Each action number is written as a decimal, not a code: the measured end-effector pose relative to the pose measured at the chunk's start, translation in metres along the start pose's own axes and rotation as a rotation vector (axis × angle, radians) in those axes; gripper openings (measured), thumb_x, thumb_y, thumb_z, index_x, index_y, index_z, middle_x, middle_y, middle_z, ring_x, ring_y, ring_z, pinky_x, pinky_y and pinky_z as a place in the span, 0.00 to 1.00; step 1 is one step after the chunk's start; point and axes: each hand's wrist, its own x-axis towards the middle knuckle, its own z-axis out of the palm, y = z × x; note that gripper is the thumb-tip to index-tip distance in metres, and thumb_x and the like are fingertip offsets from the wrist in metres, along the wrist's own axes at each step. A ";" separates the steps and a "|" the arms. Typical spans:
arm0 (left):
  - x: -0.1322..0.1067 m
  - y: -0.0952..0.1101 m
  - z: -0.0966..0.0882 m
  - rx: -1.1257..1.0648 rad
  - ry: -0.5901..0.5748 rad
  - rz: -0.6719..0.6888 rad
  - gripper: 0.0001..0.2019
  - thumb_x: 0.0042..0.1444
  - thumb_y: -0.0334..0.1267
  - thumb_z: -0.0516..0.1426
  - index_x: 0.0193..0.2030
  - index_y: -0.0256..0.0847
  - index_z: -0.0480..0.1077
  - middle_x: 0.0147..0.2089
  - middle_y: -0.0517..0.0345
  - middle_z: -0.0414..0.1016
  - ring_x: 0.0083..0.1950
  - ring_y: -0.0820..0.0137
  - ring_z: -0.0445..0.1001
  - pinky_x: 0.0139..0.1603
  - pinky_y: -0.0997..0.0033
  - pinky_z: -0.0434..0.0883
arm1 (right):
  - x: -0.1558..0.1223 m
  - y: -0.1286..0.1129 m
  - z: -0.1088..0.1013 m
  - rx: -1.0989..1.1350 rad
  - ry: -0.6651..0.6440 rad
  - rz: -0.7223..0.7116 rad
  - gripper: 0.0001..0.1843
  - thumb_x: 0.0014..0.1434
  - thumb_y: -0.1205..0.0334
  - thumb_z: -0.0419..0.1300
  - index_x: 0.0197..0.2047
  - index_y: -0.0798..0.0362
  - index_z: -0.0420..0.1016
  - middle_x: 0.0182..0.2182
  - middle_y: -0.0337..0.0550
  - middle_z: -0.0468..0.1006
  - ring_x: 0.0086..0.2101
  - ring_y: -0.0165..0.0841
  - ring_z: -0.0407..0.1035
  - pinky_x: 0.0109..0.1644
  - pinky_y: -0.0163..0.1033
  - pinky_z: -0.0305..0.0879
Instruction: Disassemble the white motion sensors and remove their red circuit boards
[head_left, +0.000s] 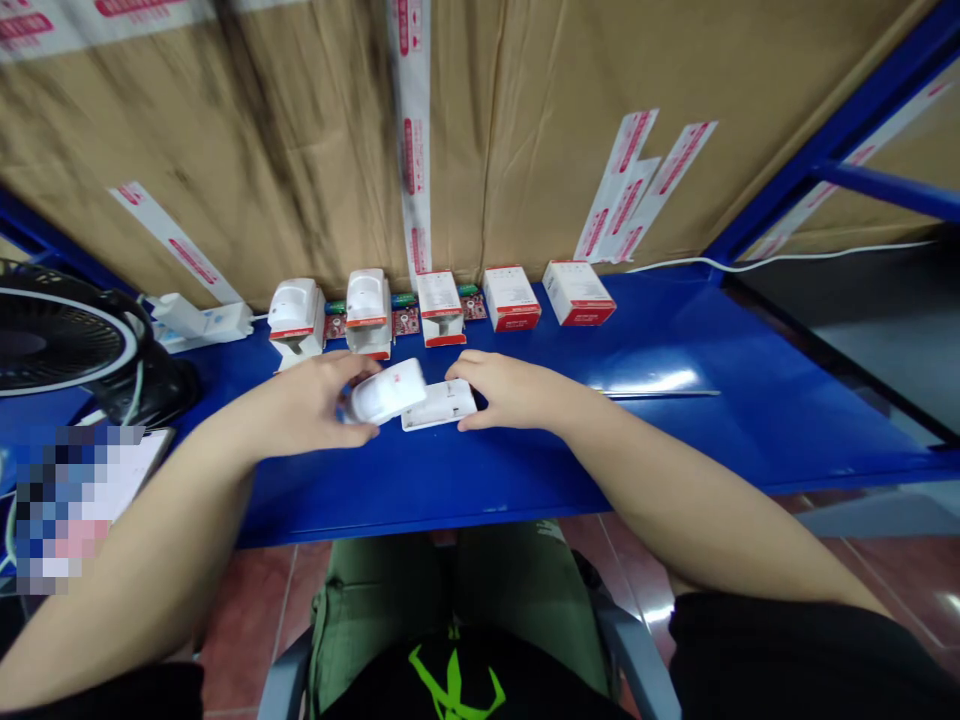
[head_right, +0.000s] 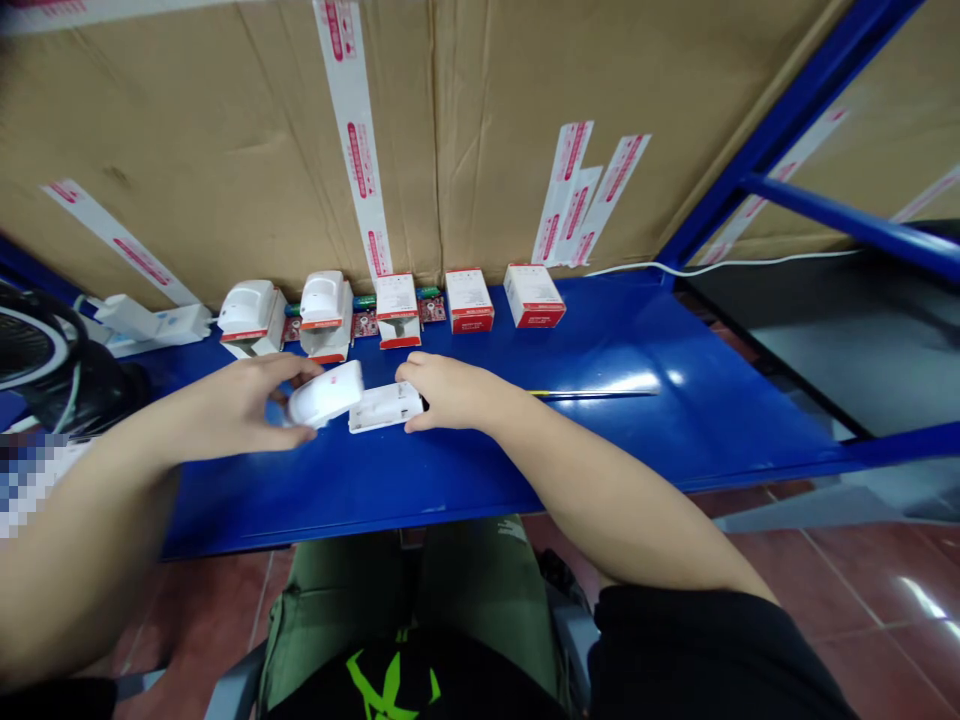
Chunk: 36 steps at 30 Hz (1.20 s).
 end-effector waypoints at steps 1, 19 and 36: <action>0.010 0.002 0.005 -0.015 -0.015 0.017 0.25 0.53 0.45 0.66 0.57 0.39 0.79 0.48 0.50 0.87 0.44 0.59 0.84 0.47 0.62 0.80 | 0.000 -0.001 0.001 0.004 0.007 0.007 0.26 0.56 0.60 0.79 0.56 0.55 0.80 0.56 0.56 0.82 0.55 0.52 0.78 0.61 0.54 0.74; 0.029 -0.008 0.061 -0.046 0.124 0.140 0.26 0.57 0.41 0.71 0.62 0.39 0.79 0.54 0.47 0.87 0.50 0.55 0.86 0.58 0.56 0.82 | 0.003 -0.002 0.009 0.112 0.108 0.072 0.38 0.51 0.64 0.80 0.63 0.51 0.72 0.62 0.57 0.81 0.61 0.54 0.77 0.62 0.53 0.73; 0.029 -0.013 0.064 -0.060 0.089 0.218 0.28 0.65 0.45 0.68 0.70 0.41 0.76 0.63 0.45 0.85 0.60 0.53 0.86 0.65 0.52 0.80 | 0.004 0.010 0.010 0.107 0.139 -0.080 0.24 0.52 0.65 0.78 0.48 0.50 0.74 0.51 0.49 0.83 0.50 0.47 0.78 0.55 0.49 0.74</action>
